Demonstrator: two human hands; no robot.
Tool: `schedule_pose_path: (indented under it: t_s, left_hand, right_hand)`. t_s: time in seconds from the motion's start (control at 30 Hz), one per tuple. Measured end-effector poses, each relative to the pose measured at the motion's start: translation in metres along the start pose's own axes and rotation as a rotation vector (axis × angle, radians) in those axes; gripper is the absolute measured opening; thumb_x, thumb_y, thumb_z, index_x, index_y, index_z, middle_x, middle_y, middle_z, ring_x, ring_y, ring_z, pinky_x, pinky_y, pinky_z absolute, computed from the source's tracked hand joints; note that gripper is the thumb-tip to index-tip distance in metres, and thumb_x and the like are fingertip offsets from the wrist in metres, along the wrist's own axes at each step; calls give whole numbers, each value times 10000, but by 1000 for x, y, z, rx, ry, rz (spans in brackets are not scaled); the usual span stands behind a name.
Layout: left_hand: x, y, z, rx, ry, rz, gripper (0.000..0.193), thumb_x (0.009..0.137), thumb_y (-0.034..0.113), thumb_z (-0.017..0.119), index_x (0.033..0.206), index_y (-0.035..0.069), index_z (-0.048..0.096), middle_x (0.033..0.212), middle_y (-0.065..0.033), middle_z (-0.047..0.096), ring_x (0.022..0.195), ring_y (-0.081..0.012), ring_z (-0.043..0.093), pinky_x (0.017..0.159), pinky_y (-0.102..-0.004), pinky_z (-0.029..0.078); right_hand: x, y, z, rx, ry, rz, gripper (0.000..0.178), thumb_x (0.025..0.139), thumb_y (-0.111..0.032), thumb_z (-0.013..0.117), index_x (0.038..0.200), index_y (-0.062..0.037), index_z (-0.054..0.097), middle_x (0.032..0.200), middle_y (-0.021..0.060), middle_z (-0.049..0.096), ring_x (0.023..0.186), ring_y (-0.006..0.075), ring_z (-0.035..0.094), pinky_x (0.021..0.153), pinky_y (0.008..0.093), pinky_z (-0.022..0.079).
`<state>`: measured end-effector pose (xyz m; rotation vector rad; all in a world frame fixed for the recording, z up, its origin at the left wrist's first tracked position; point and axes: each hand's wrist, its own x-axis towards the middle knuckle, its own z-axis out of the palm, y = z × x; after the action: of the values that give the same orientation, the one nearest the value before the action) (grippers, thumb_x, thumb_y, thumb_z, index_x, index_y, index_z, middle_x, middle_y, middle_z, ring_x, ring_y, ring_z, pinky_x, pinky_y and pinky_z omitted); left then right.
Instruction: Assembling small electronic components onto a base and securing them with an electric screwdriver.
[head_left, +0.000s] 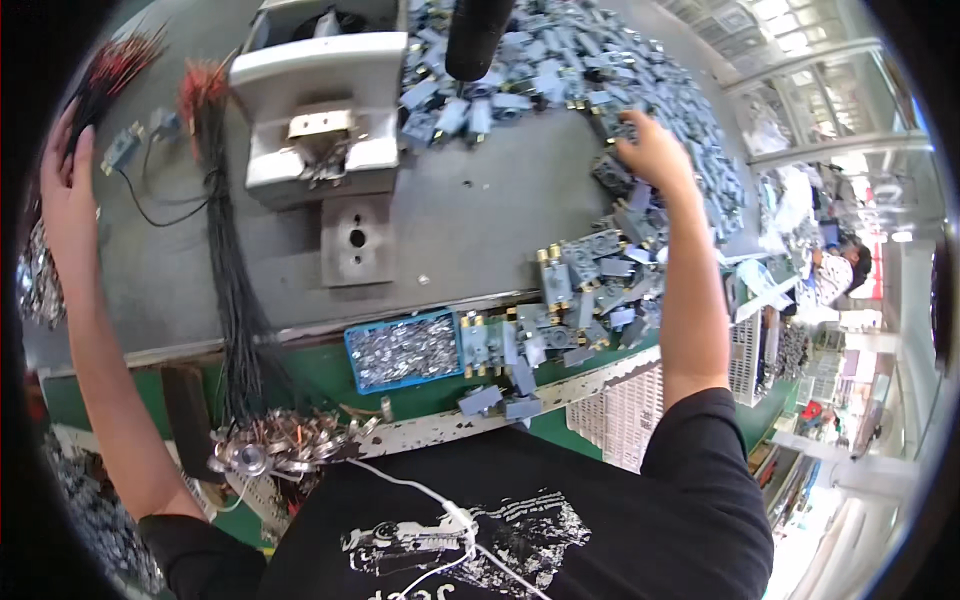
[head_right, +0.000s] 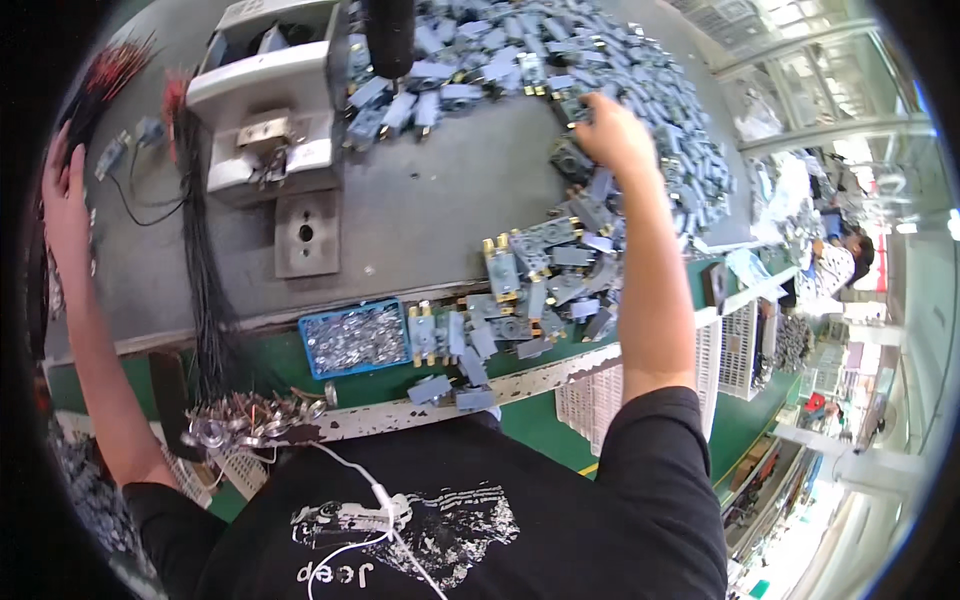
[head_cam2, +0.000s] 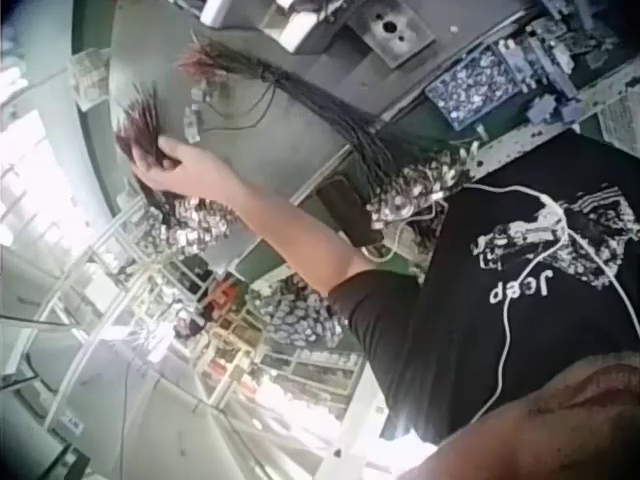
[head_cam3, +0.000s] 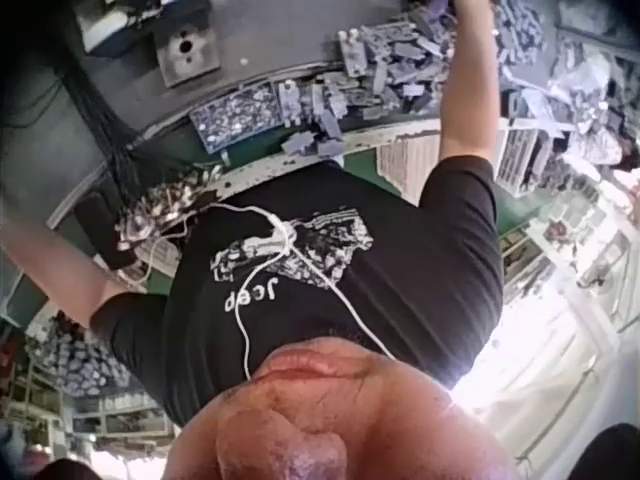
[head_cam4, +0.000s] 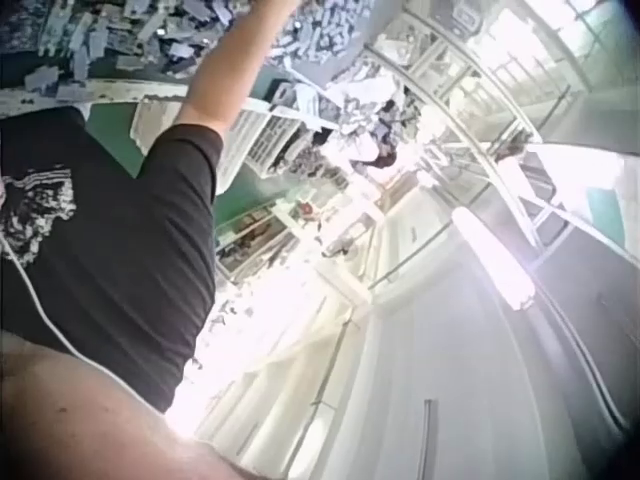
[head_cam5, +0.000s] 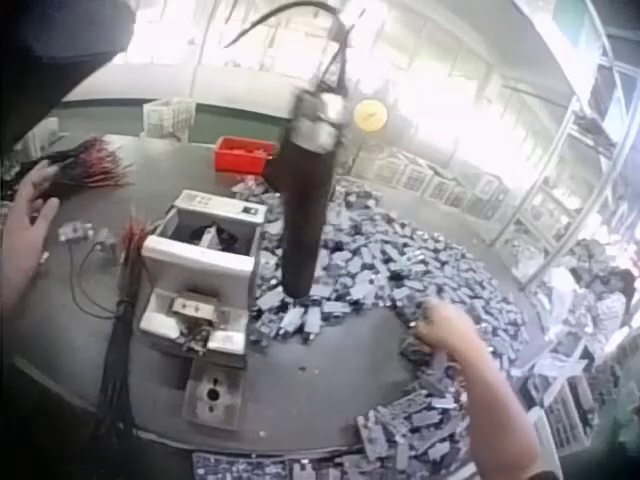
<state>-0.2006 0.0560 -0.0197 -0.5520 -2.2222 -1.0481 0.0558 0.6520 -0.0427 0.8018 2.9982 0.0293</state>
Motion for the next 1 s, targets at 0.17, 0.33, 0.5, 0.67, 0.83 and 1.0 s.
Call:
schedule_pose_path:
  t_s: [0.17, 0.33, 0.5, 0.67, 0.83, 1.0]
  left_hand:
    - [-34, 72, -19, -56, -129, 151, 306, 1044, 185, 634, 1324, 67, 662, 1336, -22, 670, 1124, -140, 623, 1021, -295, 465]
    - [-79, 131, -34, -57, -999, 137, 125, 870, 70, 702, 991, 35, 707, 973, -94, 712, 930, -249, 678, 831, -365, 524]
    - [-99, 147, -33, 6, -1255, 288, 90, 826, 115, 728, 895, 59, 740, 953, -89, 712, 934, -313, 671, 836, -426, 535]
    - [-114, 153, -12, 180, -1274, 407, 125, 803, 194, 762, 883, 97, 756, 903, -69, 697, 930, -278, 664, 841, -401, 531]
    - [-120, 160, -6, 258, -1375, 493, 111, 775, 213, 777, 828, 125, 733, 832, -32, 640, 909, -239, 644, 841, -386, 507]
    - [-114, 157, -6, 158, -1337, 518, 80, 783, 198, 754, 832, 139, 730, 843, -21, 632, 932, -220, 620, 849, -374, 486]
  right_hand:
    - [-46, -40, -36, 278, 279, -168, 504, 857, -180, 723, 1351, -148, 629, 1258, 190, 702, 1162, 348, 682, 982, 425, 541]
    - [-141, -162, -53, 813, 11, -894, 611, 785, -25, 771, 1366, -59, 586, 1446, 199, 604, 1261, 357, 633, 1020, 421, 527]
    - [-141, -213, -21, 687, -59, -954, 604, 851, -13, 747, 1413, -62, 531, 1499, 228, 540, 1306, 407, 584, 1042, 436, 519]
    - [-133, -231, -1, 577, 10, -925, 542, 894, -105, 739, 1399, -56, 546, 1450, 225, 573, 1173, 407, 640, 961, 453, 538]
    - [-136, -233, -2, 514, 66, -848, 516, 878, -95, 737, 1369, -43, 586, 1423, 179, 601, 1102, 380, 628, 983, 433, 511]
    - [-136, -235, -3, 449, 171, -864, 524, 877, -84, 731, 1381, -52, 590, 1380, 161, 634, 1084, 366, 649, 923, 434, 536]
